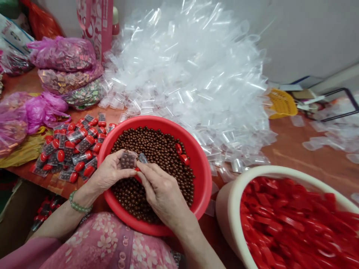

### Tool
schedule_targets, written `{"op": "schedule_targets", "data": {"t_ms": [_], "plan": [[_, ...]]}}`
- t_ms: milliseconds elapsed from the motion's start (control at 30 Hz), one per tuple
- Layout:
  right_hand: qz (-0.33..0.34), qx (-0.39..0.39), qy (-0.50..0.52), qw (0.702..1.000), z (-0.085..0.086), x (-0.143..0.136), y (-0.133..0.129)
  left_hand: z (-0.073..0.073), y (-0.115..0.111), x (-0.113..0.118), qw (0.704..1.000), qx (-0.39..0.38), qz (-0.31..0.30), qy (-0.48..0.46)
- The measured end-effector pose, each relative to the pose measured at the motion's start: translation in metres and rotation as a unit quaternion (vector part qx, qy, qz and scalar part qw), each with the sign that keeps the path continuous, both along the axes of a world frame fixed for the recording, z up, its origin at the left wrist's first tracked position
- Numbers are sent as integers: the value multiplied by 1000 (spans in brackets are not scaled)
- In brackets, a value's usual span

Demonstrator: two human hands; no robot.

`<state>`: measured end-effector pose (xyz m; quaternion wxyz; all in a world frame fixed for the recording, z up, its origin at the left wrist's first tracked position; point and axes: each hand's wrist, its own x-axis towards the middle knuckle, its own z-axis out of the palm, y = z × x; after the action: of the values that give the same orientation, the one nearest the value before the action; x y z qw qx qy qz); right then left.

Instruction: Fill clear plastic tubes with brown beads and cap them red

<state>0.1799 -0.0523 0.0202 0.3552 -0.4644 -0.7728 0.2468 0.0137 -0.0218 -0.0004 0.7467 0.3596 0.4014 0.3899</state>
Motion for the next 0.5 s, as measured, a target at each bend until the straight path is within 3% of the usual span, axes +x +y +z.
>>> {"op": "schedule_targets", "data": {"t_ms": [133,300,500], "plan": [[-3,-1,-2,1000,-4,-4,-6,1,0,-1,1000,13,2,1],[-5,-55,58,997,-2,10,-1,2,0,-2,999,3,-5,-46],[-104,-158,219,957,6,19,28,-4,1,-9,979,-33,-147,-135]]}}
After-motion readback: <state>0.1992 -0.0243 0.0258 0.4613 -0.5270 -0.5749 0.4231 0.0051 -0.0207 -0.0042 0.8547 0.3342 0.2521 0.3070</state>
